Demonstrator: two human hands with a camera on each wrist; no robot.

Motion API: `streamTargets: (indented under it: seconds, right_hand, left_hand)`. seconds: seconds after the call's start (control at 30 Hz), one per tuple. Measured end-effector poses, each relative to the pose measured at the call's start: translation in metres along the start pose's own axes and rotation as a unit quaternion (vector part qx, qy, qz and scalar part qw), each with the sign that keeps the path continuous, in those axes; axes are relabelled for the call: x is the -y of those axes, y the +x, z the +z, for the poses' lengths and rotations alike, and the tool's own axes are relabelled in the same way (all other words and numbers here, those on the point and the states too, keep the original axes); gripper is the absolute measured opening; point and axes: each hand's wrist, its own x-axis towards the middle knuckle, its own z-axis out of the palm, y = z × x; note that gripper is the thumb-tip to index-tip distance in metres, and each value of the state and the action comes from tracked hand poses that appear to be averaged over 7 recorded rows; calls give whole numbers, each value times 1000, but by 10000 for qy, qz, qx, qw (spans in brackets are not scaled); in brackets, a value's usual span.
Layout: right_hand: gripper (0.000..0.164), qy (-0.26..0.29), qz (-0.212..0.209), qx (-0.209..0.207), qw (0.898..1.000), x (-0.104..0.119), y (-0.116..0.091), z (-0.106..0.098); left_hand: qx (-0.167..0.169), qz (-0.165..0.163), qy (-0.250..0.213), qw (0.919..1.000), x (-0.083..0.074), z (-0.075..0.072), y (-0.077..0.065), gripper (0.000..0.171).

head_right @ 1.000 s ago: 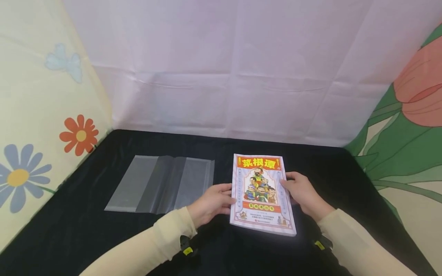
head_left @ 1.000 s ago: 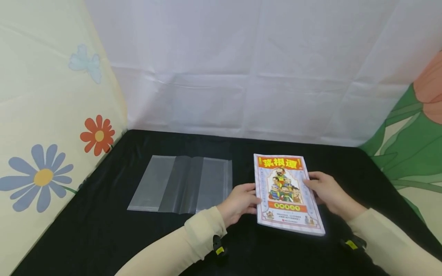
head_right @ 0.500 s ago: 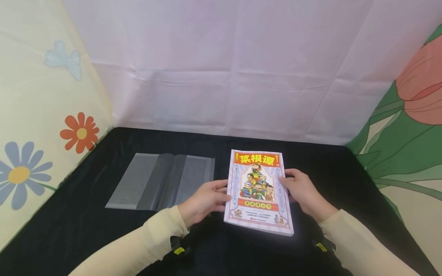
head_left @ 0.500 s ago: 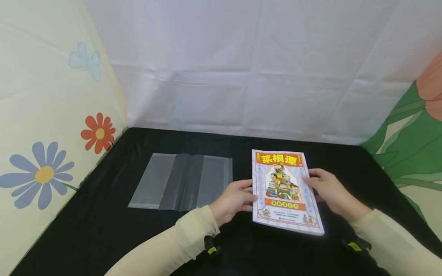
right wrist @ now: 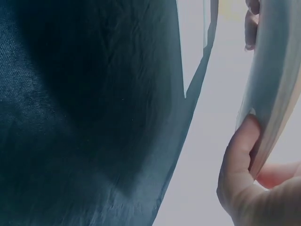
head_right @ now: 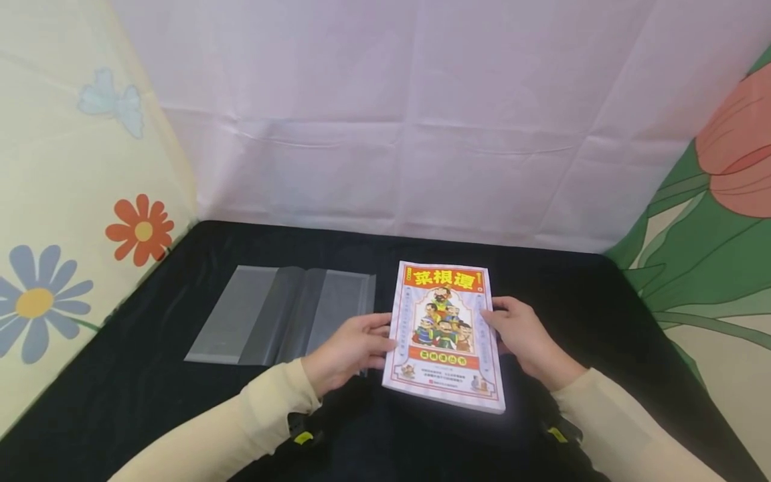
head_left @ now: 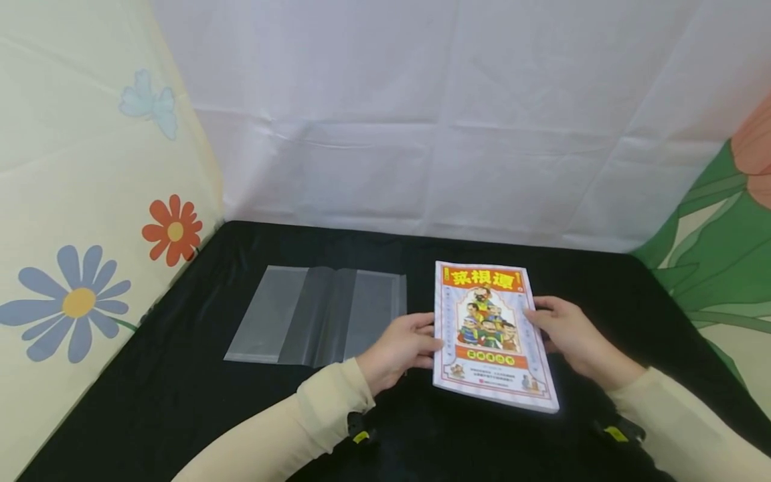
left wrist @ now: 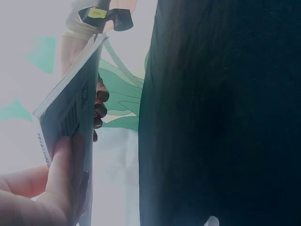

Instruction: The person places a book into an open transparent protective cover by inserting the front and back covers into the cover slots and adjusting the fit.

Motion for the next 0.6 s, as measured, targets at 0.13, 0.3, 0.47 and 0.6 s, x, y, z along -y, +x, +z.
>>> streamTargets:
  seconds: [0.13,0.3,0.47,0.6]
  right_hand:
    - [62,28,-44,64,10000,-1,1,0]
    - [62,127,-111,185,9997,1,2,2]
    - [63,252,-136,259,9993,2,2,5]
    - [63,321,-179,297,9989,4,3,7]
  left_hand:
    - [-135,-33,-4,9999,0,1,0,49]
    - [-236,-55,-56,9997,-1,-2,-3,48]
    - [-181,-5,-92,9998,-2,-6,-7,49]
    - [-167,40,-103,9998,-1,-8,-9,50]
